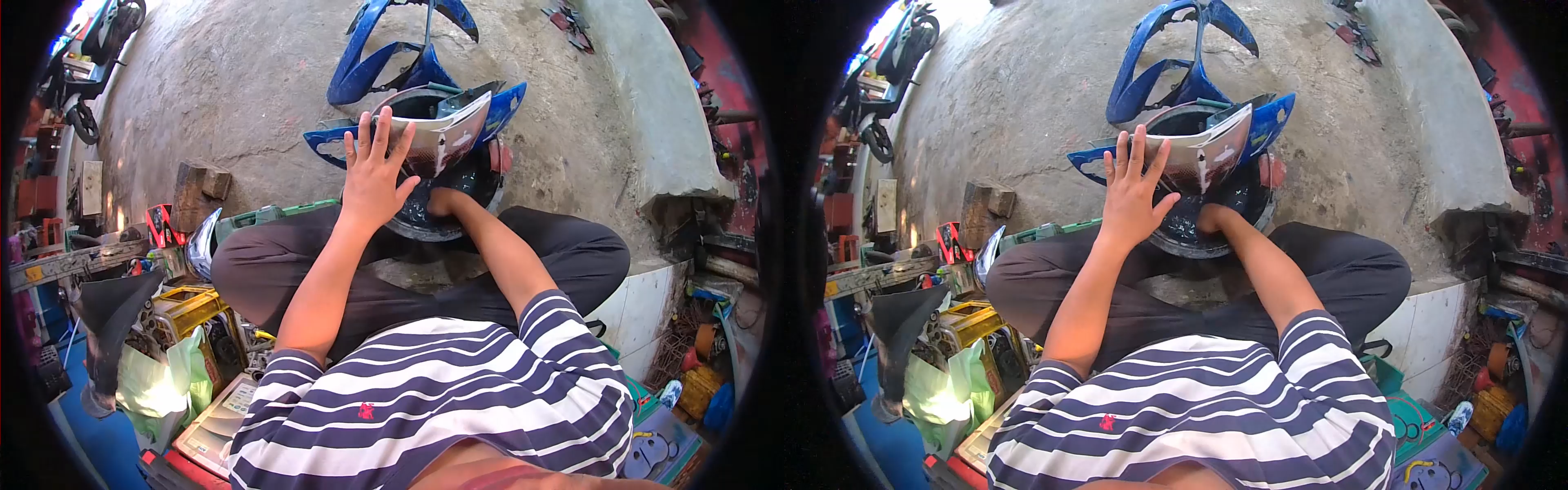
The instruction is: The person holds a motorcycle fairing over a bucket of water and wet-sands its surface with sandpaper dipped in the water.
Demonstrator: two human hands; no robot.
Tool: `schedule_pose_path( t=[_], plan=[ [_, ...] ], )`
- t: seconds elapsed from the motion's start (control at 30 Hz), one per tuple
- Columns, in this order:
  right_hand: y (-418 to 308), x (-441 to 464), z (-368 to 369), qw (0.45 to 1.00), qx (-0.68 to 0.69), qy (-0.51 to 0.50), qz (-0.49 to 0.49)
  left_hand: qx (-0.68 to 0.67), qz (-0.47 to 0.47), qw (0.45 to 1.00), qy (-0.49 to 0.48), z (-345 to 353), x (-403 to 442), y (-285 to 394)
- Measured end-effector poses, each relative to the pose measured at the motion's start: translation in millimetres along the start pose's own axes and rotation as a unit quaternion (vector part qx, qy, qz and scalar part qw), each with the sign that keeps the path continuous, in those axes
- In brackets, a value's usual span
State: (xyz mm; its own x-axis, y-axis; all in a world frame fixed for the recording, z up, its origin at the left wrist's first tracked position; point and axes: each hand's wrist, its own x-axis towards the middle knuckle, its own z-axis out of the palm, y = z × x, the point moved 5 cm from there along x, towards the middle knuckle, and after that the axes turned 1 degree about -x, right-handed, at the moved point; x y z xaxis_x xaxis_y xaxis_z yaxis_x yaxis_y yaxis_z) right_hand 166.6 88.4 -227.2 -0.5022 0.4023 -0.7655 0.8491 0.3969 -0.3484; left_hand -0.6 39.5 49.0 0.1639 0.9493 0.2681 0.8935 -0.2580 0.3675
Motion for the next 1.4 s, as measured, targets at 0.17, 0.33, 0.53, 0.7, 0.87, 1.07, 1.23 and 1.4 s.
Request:
schedule_pose_path(
  t=[0.17, 0.33, 0.53, 0.7, 0.87, 1.07, 1.23, 1.4],
  plan=[
    [-10.0, -56.5, -11.1, 0.703, 0.705, -0.092, -0.007, 0.001, -0.004, 1.0, 0.001, 1.5, 1.7, -1.7],
    [-32.9, -164.6, -95.1, 0.515, 0.85, 0.062, -0.094, 0.0, -0.013, 1.0, -0.004, 2.1, 3.0, 0.2],
    [-26.4, -210.2, -189.1, 0.562, 0.781, 0.238, -0.135, 0.004, -0.012, 1.0, -0.005, 1.1, 1.4, 0.1],
    [-29.6, -216.7, -222.4, 0.587, 0.755, 0.274, -0.106, 0.006, -0.009, 1.0, -0.005, 0.2, 1.7, 0.7],
    [-30.6, -221.8, -229.5, 0.634, 0.694, 0.328, -0.087, 0.007, -0.01, 1.0, -0.005, 1.0, 1.7, 0.1],
    [6.9, -206.5, -225.6, 0.584, 0.645, 0.481, -0.105, 0.004, -0.006, 1.0, 0.0, 1.5, 1.6, -1.5],
    [21.5, -178.9, -153.6, 0.602, 0.638, 0.48, -0.005, 0.003, -0.006, 1.0, 0.003, 2.6, 1.0, -1.6],
    [29.3, -102.2, -72.4, 0.921, 0.243, 0.277, 0.122, 0.006, -0.008, 1.0, 0.005, 4.8, 0.0, -1.6]
  ],
)
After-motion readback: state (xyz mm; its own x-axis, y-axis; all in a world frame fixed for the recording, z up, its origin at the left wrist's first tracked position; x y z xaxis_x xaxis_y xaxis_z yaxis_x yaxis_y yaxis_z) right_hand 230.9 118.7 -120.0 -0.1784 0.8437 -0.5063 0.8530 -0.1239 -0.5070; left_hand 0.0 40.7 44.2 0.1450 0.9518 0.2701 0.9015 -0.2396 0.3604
